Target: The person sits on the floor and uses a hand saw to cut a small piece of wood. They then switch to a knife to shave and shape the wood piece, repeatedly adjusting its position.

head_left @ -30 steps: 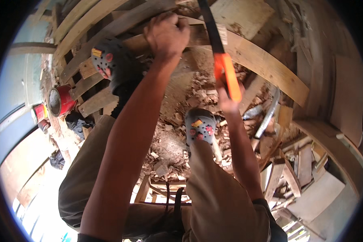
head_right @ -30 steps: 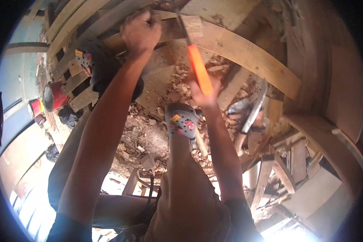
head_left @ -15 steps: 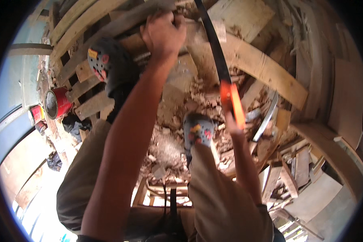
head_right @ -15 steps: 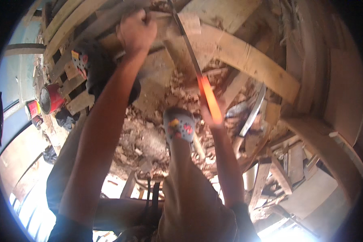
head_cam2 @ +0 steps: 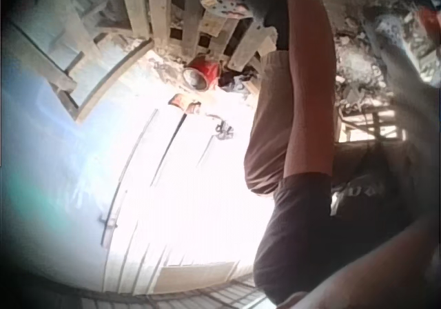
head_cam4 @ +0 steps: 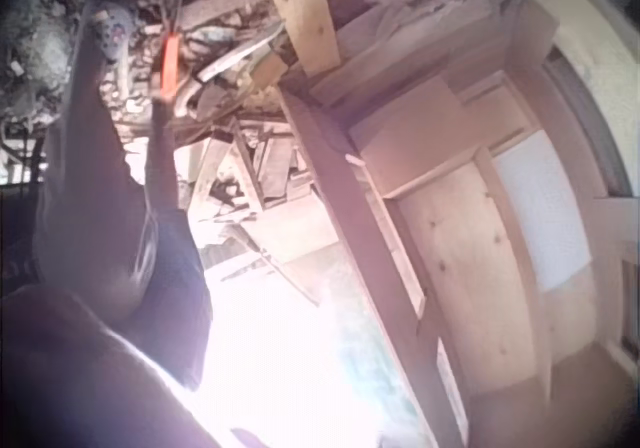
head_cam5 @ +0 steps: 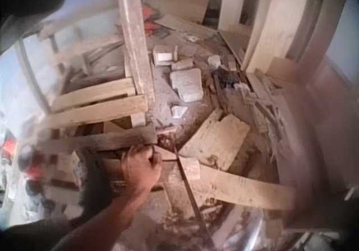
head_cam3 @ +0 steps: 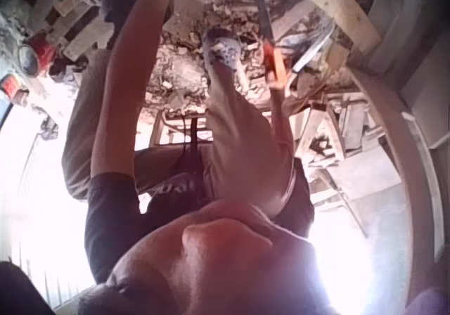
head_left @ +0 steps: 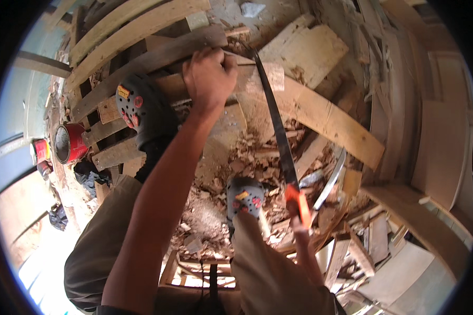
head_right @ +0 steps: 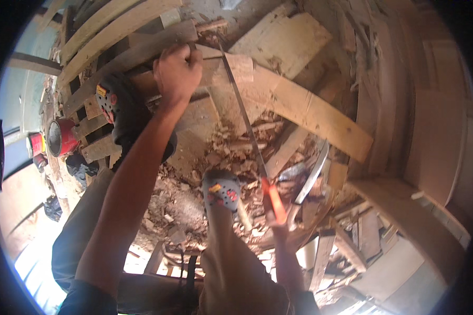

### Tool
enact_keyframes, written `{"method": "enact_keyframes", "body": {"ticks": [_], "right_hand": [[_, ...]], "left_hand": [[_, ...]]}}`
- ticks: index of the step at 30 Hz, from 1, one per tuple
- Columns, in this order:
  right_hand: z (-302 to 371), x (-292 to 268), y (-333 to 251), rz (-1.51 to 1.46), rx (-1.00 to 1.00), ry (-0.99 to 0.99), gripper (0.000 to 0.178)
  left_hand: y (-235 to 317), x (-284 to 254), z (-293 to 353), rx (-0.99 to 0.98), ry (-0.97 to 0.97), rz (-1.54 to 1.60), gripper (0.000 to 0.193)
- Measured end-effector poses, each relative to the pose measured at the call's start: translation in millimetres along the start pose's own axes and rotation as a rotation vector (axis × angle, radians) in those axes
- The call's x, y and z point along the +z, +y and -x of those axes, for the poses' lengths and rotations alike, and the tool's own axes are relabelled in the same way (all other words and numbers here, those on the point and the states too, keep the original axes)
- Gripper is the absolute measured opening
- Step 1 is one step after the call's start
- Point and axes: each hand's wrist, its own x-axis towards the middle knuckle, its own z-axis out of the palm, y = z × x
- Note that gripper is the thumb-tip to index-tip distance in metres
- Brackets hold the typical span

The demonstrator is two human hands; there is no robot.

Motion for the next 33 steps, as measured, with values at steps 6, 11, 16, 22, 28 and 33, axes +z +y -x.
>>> {"method": "enact_keyframes", "body": {"ticks": [6,11,16,22,28,33], "right_hand": [[-167.6,69.7,-86.2,-0.029,-0.236,0.088,0.011],[-58.1,19.7,14.2,0.171,-0.137,-0.086,0.034],[-132.1,47.9,-35.3,-0.025,-0.214,-0.004,0.016],[-94.5,26.6,-46.3,0.082,-0.236,-0.023,0.02],[-94.7,31.6,-25.9,0.014,-0.252,0.159,0.021],[-145.0,46.6,-82.3,0.193,-0.432,0.005,0.007]], "left_hand": [[12.8,3.9,11.8,-0.033,-0.084,0.043,0.027],[4.9,5.6,11.5,-0.065,-0.065,0.024,0.027],[10.8,4.6,13.4,0.024,-0.016,0.041,0.026],[3.1,-2.3,11.5,-0.021,-0.067,0.093,0.026],[18.3,0.5,10.6,0.042,0.046,0.147,0.031],[2.2,-2.4,9.6,-0.041,-0.069,0.113,0.031]]}}
